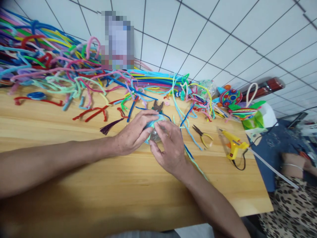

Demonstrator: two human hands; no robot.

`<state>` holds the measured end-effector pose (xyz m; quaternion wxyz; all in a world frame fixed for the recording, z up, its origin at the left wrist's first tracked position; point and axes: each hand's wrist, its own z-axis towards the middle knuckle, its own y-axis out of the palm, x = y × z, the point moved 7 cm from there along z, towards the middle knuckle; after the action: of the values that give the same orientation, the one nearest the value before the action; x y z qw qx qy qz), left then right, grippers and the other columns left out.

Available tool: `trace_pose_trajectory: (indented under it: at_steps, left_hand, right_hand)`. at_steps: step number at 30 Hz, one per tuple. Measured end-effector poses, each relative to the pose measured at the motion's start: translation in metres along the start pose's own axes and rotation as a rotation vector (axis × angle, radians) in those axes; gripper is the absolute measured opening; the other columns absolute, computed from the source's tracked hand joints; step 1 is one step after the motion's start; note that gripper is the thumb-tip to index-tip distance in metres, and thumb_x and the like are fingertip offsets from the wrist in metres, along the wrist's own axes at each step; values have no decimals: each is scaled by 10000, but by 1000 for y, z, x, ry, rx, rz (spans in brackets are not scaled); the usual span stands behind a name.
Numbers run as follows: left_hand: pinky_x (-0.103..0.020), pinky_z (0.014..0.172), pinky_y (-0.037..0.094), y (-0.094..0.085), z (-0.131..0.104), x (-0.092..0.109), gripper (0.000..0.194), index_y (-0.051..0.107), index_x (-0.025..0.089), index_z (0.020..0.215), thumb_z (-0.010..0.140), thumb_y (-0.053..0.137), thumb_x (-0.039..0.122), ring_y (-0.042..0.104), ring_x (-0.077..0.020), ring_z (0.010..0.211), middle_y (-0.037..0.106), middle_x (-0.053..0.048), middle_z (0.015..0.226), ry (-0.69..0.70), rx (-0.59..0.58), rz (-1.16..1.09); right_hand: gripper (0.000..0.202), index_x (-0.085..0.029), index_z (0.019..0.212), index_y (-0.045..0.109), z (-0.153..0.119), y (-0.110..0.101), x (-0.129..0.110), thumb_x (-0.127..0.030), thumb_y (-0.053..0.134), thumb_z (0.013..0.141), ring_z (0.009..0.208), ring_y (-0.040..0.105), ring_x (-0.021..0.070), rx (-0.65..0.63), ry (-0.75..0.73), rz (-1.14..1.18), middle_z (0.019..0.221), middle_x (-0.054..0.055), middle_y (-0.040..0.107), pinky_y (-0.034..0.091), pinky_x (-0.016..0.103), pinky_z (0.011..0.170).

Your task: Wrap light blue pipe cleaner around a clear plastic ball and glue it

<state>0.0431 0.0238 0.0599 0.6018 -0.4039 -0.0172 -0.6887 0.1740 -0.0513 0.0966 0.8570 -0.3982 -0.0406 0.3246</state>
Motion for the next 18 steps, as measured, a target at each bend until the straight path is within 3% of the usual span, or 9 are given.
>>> trace_pose_trajectory:
  at_steps: [9, 14, 18]
  left_hand:
    - [-583, 1290, 496, -8, -1, -1, 422, 531, 246, 1574, 1190, 374, 326, 564, -296, 1530, 611, -159, 1575, -34, 4, -186]
    - [-584, 1278, 502, -4, -1, -3, 434, 512, 209, 1582, 1170, 416, 304, 562, -308, 1528, 598, -198, 1572, -16, -6, -136]
    - [-602, 1278, 498, -2, -1, -3, 442, 476, 243, 1601, 1165, 426, 301, 555, -305, 1533, 589, -186, 1581, -8, -20, -107]
  right_hand:
    - [717, -284, 1653, 508, -1, 0, 2, -213, 743, 979, 1290, 693, 330, -4, -5, -39, 1370, 149, 692, 642, 548, 1032]
    - [703, -286, 1650, 504, -1, 0, 3, -236, 736, 989, 1282, 700, 331, -12, 9, -48, 1372, 149, 693, 644, 552, 1027]
    - [702, -298, 1649, 503, -1, 1, 4, -238, 728, 987, 1276, 706, 335, -17, 20, -49, 1379, 144, 694, 643, 565, 1030]
